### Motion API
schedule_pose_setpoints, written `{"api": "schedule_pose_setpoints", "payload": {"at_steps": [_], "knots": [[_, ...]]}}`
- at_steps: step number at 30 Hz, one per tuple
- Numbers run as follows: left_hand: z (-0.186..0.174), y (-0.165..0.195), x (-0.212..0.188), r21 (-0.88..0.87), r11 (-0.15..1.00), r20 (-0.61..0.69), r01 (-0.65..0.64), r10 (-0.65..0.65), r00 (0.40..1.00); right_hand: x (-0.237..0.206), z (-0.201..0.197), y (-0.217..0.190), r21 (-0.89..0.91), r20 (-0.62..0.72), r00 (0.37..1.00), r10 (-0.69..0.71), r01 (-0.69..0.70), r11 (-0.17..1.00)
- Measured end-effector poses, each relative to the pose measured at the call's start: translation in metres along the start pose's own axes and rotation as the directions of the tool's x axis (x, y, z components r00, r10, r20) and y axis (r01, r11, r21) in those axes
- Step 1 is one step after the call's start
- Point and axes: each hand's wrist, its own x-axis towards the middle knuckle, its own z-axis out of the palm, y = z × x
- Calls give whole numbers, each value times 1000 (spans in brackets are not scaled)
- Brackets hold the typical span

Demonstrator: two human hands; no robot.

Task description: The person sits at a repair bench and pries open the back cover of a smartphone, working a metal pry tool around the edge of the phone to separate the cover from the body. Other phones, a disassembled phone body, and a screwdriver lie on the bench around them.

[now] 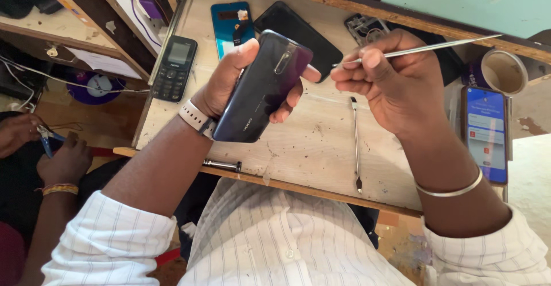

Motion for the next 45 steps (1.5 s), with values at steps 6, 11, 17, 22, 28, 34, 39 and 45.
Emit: {"api": "schedule_pose_setpoints", "payload": {"at_steps": [6, 11, 17, 22, 28, 34, 39, 45], "knots": [[6, -1, 1, 70, 996, 37, 56, -59, 998, -9, 19, 1, -414, -39, 963, -265, 226, 882], [11, -7, 2, 83, 986, 18, 143, -145, 989, -13, 28, 5, -497, 33, 951, -309, 284, 820], [8, -8, 6, 136, 974, 30, 182, -188, 982, -13, 29, 7, -504, 67, 957, -280, 275, 819], [5, -9, 4, 187, 970, 20, 154, -160, 987, -13, 24, 8, -500, 85, 958, -272, 277, 820], [4, -9, 6, 166, 974, 38, 153, -161, 986, -12, 23, 10, -463, 87, 960, -265, 275, 843], [4, -12, 8, 167, 973, -1, 158, -160, 987, -14, 26, 9, -602, 120, 945, -304, 313, 735], [4, -16, 9, 100, 972, -43, 214, -210, 977, -16, 26, 14, -656, 146, 930, -338, 347, 671], [4, -16, 8, 128, 959, -99, 254, -243, 965, -8, 10, 16, -464, 87, 973, -214, 230, 856]]}}
